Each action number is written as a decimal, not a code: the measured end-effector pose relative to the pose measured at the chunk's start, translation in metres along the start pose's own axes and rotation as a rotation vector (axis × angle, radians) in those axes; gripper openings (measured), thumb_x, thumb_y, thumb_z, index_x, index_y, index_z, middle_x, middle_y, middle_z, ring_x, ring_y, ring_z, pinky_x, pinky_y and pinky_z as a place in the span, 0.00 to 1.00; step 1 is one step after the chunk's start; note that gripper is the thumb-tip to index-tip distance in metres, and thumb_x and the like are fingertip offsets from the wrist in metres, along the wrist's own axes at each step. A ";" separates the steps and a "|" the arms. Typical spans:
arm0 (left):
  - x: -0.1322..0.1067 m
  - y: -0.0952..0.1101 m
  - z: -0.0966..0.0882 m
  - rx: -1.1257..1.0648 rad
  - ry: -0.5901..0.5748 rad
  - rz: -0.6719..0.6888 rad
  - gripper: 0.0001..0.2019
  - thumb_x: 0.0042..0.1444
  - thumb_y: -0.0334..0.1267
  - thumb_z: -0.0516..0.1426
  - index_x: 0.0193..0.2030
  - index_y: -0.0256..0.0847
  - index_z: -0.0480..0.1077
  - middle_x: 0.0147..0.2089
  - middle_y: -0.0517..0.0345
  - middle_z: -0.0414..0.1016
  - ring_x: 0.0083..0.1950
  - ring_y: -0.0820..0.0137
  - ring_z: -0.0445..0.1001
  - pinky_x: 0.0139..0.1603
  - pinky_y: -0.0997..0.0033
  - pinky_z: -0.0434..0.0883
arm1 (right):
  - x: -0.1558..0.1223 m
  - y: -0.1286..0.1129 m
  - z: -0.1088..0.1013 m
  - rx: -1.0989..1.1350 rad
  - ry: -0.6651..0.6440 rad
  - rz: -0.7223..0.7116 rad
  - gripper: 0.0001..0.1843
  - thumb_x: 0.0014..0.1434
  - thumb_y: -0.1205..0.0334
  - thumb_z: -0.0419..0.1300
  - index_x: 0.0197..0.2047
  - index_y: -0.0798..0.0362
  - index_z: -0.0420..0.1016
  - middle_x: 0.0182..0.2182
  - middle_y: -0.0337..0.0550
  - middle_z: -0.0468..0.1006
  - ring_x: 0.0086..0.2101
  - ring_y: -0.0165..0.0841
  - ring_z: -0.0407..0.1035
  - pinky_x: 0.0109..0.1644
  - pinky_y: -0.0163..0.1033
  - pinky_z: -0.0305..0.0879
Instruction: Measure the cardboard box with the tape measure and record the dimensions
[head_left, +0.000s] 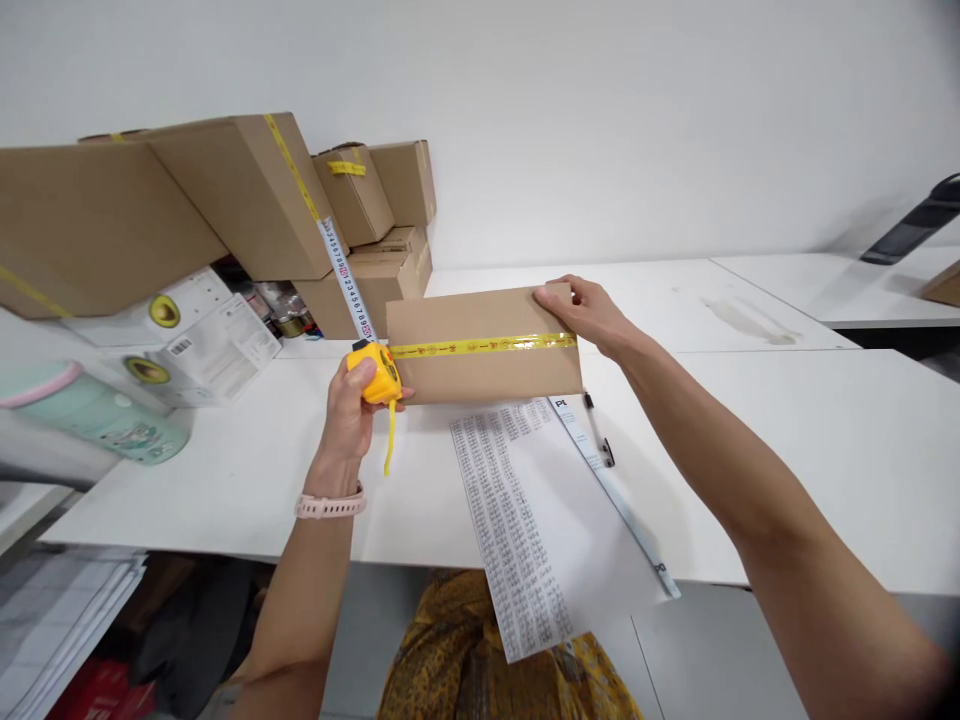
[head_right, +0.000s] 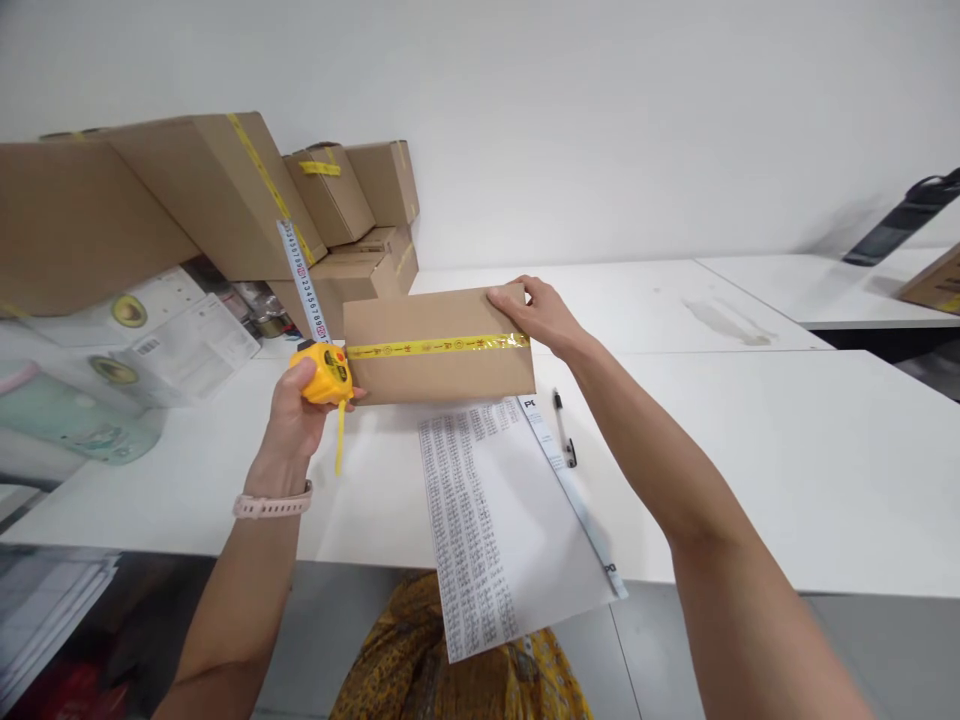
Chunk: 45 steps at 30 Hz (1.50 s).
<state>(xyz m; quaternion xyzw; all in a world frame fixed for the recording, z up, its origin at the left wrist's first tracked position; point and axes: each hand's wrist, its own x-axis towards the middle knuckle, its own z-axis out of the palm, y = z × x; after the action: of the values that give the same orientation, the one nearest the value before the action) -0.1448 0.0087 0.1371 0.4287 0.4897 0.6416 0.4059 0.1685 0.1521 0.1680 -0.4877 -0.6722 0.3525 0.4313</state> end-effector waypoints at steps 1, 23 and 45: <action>0.000 0.002 0.002 0.013 -0.003 -0.004 0.28 0.47 0.56 0.64 0.49 0.41 0.67 0.46 0.54 0.77 0.29 0.69 0.78 0.23 0.71 0.72 | 0.003 0.000 0.001 0.004 0.008 0.030 0.27 0.57 0.36 0.66 0.42 0.52 0.76 0.44 0.50 0.79 0.43 0.40 0.72 0.41 0.40 0.70; -0.131 -0.046 0.095 -0.250 -0.489 -0.335 0.29 0.51 0.53 0.69 0.53 0.44 0.65 0.53 0.51 0.70 0.33 0.73 0.77 0.26 0.78 0.74 | 0.026 0.025 0.018 0.100 0.151 -0.089 0.25 0.60 0.38 0.60 0.27 0.51 0.66 0.25 0.37 0.67 0.28 0.30 0.61 0.33 0.38 0.58; -0.137 -0.090 0.097 -0.050 -0.406 -0.358 0.35 0.50 0.51 0.68 0.59 0.42 0.59 0.53 0.47 0.71 0.39 0.68 0.72 0.35 0.68 0.74 | 0.025 0.021 0.023 -0.685 0.136 -0.810 0.25 0.71 0.65 0.47 0.61 0.37 0.76 0.44 0.47 0.78 0.40 0.42 0.60 0.45 0.49 0.60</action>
<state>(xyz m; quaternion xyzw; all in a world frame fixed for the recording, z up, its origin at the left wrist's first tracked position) -0.0019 -0.0763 0.0434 0.4450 0.4502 0.4723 0.6133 0.1509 0.1809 0.1461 -0.3237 -0.8538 -0.1141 0.3914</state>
